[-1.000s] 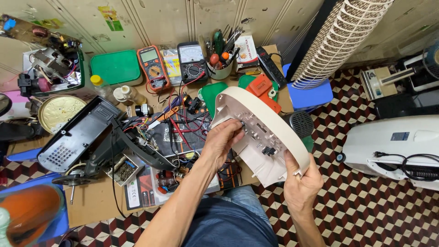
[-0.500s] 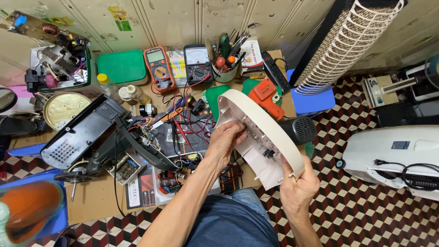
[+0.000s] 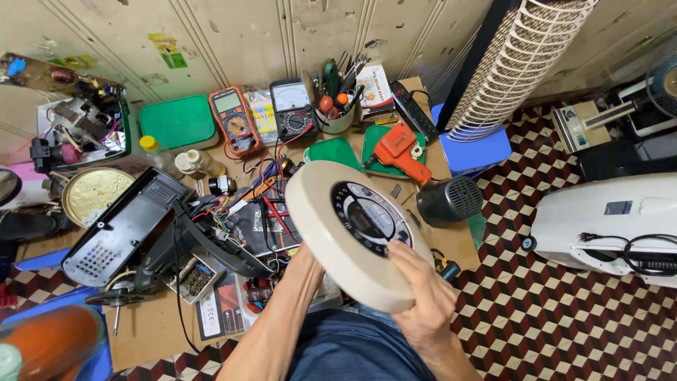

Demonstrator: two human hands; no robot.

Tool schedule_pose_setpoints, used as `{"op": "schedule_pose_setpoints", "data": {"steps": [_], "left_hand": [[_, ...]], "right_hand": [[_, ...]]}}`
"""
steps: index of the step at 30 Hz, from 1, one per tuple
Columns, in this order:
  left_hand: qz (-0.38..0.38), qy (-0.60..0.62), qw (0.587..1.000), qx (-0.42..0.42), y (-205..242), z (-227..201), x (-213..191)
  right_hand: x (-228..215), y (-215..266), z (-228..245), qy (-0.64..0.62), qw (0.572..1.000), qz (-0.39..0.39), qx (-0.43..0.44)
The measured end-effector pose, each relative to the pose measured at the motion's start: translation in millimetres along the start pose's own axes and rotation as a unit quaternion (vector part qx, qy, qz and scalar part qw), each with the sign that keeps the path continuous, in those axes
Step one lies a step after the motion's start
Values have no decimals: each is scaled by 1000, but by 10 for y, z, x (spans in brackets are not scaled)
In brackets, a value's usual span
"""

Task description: Repairing or assembling a digital control panel with electrical components.

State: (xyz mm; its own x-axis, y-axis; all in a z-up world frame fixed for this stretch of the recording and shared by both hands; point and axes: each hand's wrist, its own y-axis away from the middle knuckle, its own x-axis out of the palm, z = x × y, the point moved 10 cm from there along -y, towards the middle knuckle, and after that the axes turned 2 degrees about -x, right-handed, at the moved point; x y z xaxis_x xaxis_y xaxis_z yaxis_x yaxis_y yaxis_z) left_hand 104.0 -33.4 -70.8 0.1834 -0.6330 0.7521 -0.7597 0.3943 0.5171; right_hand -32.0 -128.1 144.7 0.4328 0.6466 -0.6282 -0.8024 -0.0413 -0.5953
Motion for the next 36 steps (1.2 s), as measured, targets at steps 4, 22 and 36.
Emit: {"op": "schedule_pose_setpoints", "data": {"steps": [4, 22, 36], "left_hand": [[13, -14, 1000, -5, -44, -7, 86], [24, -43, 999, -24, -82, 207, -995], [35, -79, 996, -35, 157, 209, -1258]], "right_hand": [[179, -144, 373, 43, 997, 60, -26], [1189, 133, -2040, -251, 808, 275, 458], [1495, 144, -1851, -538, 686, 198, 448]]}}
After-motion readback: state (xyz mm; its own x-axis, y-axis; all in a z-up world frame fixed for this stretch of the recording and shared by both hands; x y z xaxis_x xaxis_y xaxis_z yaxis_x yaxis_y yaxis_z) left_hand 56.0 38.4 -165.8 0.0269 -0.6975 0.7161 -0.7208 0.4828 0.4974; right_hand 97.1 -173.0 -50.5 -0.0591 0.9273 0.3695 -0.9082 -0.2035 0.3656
